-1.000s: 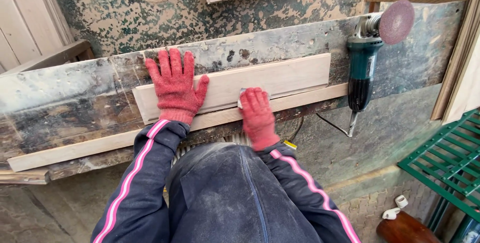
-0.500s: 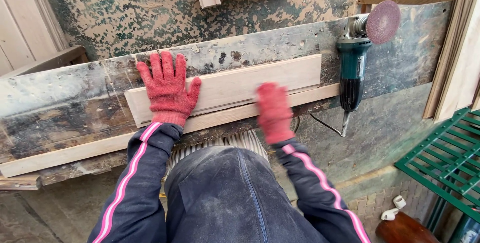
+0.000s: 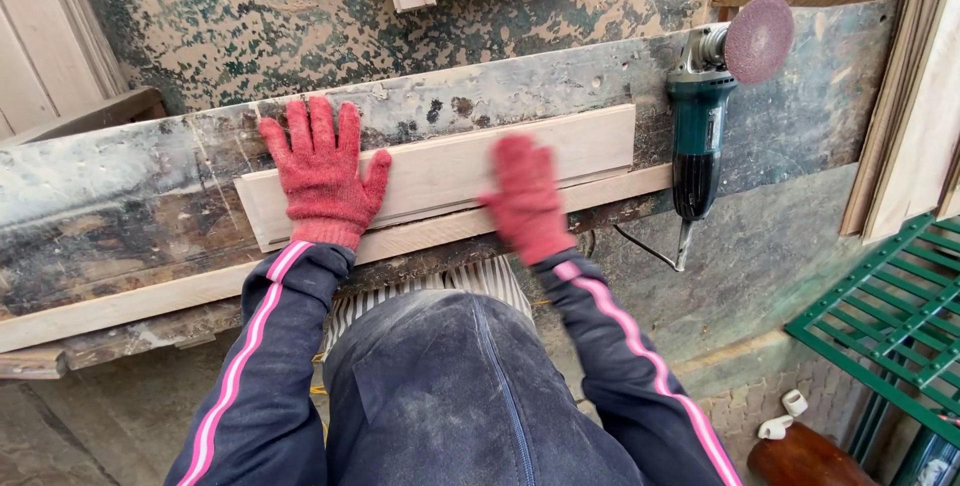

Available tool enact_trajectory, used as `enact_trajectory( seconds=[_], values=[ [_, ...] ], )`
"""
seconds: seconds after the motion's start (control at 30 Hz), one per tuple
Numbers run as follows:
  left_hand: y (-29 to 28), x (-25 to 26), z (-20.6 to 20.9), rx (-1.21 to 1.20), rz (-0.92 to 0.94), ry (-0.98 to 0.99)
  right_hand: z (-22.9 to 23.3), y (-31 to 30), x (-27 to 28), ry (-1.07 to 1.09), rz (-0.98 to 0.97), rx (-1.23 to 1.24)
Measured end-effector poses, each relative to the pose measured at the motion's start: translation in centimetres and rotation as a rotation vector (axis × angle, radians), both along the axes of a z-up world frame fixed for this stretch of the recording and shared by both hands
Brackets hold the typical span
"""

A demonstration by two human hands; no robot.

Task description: The person is sanding a wooden plank first with an angle grinder and then by hand with a piece of sandpaper.

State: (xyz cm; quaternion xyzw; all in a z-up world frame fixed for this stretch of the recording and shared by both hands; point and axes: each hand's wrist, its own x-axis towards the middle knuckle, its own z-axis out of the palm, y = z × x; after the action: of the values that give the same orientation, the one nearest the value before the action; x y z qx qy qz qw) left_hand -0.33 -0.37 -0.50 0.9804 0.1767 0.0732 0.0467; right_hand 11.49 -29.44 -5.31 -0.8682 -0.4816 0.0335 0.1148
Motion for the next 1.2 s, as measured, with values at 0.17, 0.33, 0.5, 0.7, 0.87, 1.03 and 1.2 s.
enact_trajectory(
  seconds=[0.17, 0.33, 0.5, 0.7, 0.87, 1.03, 1.2],
  values=[
    [0.0, 0.1, -0.2, -0.010, 0.018, 0.017, 3.1, -5.2, 6.7, 0.148, -0.515, -0.261],
    [0.1, -0.2, -0.1, -0.047, 0.009, -0.010, 0.7, 7.1, -3.8, 0.050, -0.164, 0.022],
    [0.1, 0.0, -0.2, -0.068, 0.005, 0.005, 1.2, 5.8, -1.9, 0.142, 0.058, 0.084],
    [0.2, 0.0, -0.2, -0.035, 0.015, -0.057, 1.7, -3.8, 5.3, 0.086, -0.384, -0.243],
    [0.2, 0.0, -0.5, -0.025, -0.011, -0.069, 0.4, 7.1, -3.5, 0.073, -0.147, -0.086],
    [0.3, 0.0, -0.5, -0.003, -0.021, -0.111, 1.6, 3.4, -0.1, 0.076, -0.050, 0.050],
    [0.3, 0.1, -0.8, 0.003, 0.010, -0.225, 4.8, -7.2, 7.3, 0.043, -0.229, -0.262]
  ],
)
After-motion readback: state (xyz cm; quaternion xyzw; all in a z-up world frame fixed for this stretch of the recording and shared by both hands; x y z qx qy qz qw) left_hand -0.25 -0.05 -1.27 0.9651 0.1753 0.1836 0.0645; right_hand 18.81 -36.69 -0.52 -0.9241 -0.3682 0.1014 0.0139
